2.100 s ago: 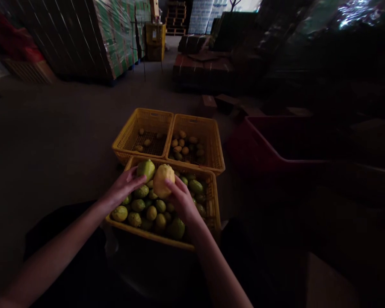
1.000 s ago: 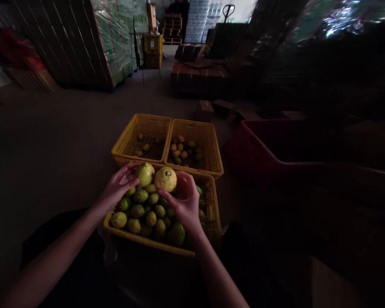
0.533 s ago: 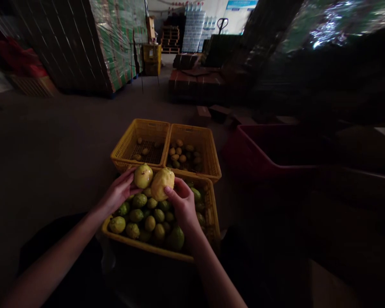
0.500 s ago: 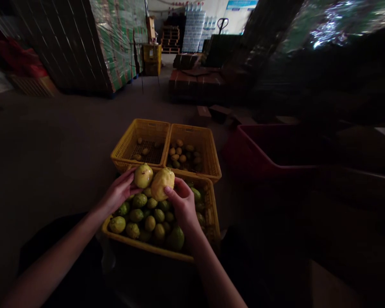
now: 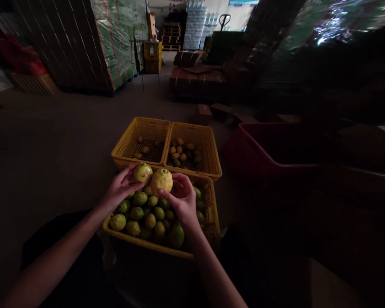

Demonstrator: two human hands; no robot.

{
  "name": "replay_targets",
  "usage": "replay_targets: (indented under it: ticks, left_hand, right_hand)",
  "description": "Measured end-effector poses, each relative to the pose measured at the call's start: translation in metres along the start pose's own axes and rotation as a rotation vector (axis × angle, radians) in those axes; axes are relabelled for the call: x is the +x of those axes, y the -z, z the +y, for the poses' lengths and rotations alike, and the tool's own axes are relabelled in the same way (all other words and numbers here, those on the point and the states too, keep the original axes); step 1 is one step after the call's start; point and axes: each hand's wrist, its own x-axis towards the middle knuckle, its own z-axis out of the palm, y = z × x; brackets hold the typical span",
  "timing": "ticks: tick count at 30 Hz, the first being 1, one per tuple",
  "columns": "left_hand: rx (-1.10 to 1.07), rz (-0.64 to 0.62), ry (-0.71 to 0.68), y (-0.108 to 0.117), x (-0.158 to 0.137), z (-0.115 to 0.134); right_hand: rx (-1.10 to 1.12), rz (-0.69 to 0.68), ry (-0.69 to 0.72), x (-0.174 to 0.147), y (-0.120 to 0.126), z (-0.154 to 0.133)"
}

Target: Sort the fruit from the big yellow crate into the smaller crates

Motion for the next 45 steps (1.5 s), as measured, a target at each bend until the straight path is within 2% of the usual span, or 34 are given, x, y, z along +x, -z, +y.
replay_targets:
  ticks: [5,26,31,34,36,39,45]
  left_hand:
    - [0.022,-0.005,-0.053,0.000,-0.001,0.003]
    - [0.037,-0.002,-0.055,-0.002,0.000,0.003]
    - [-0.012,0.064,0.042,-0.003,-0.001,-0.001]
    - [-0.020,0.083,0.168,-0.001,-0.003,0.000]
    - [-0.040,0.089,0.199,0.002,-0.006,0.001]
    - [-0.086,0.083,0.193,0.009,-0.010,0.001]
    - [-0.163,0.043,0.309,0.020,-0.014,-0.005]
  right_hand:
    - [0.005,-0.055,0.026,-0.002,0.001,0.000]
    - [-0.002,-0.017,0.011,-0.001,-0.001,-0.001]
    - [0.104,0.061,-0.062,0.002,-0.002,0.001]
    - [0.164,0.017,-0.195,0.004,-0.006,0.004]
    - [0.195,-0.015,-0.249,0.005,-0.009,0.006]
    - [0.201,-0.044,-0.290,0.003,-0.015,0.009]
    - [0.260,-0.084,-0.361,0.004,-0.020,0.018]
